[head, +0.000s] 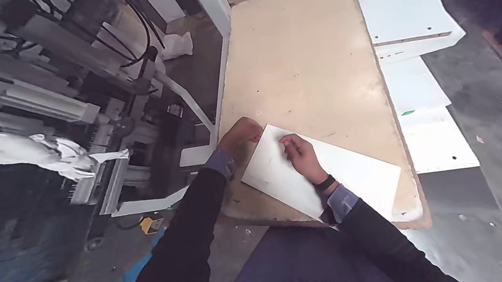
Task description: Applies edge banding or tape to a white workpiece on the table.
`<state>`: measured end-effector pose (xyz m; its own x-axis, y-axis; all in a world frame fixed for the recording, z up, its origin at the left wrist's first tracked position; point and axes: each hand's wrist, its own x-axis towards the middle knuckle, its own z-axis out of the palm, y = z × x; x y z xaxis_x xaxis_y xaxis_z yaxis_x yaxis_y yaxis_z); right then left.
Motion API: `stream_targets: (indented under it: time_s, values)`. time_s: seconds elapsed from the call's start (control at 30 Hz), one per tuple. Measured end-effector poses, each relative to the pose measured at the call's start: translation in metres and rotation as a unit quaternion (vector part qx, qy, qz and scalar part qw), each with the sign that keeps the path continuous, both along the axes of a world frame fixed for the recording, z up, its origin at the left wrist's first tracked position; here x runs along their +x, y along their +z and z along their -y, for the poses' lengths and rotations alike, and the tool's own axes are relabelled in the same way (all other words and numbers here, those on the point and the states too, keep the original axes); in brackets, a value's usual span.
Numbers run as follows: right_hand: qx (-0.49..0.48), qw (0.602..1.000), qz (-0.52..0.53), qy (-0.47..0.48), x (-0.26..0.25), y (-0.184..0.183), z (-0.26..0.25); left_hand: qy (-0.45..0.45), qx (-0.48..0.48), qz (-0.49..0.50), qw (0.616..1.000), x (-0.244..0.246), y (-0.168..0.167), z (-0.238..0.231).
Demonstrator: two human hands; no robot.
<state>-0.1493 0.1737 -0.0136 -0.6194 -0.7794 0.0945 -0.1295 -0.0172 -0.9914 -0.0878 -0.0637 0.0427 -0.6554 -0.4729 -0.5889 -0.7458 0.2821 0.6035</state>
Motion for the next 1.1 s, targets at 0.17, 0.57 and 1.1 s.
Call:
stream_targets:
  time_s: [0.17,0.57,1.1]
  values:
    - [-0.005,1.000,0.012,-0.002,0.000,0.000,0.000,0.025,0.028,-0.025,0.999,0.008,-0.002,0.001]
    - [0.006,0.999,-0.040,-0.007,0.004,-0.003,-0.002,-0.126,-0.085,0.075,0.986,-0.023,0.013,0.005]
    - [-0.017,0.997,-0.071,-0.035,0.006,-0.006,-0.004,0.051,-0.048,-0.198,0.978,0.053,-0.016,-0.039]
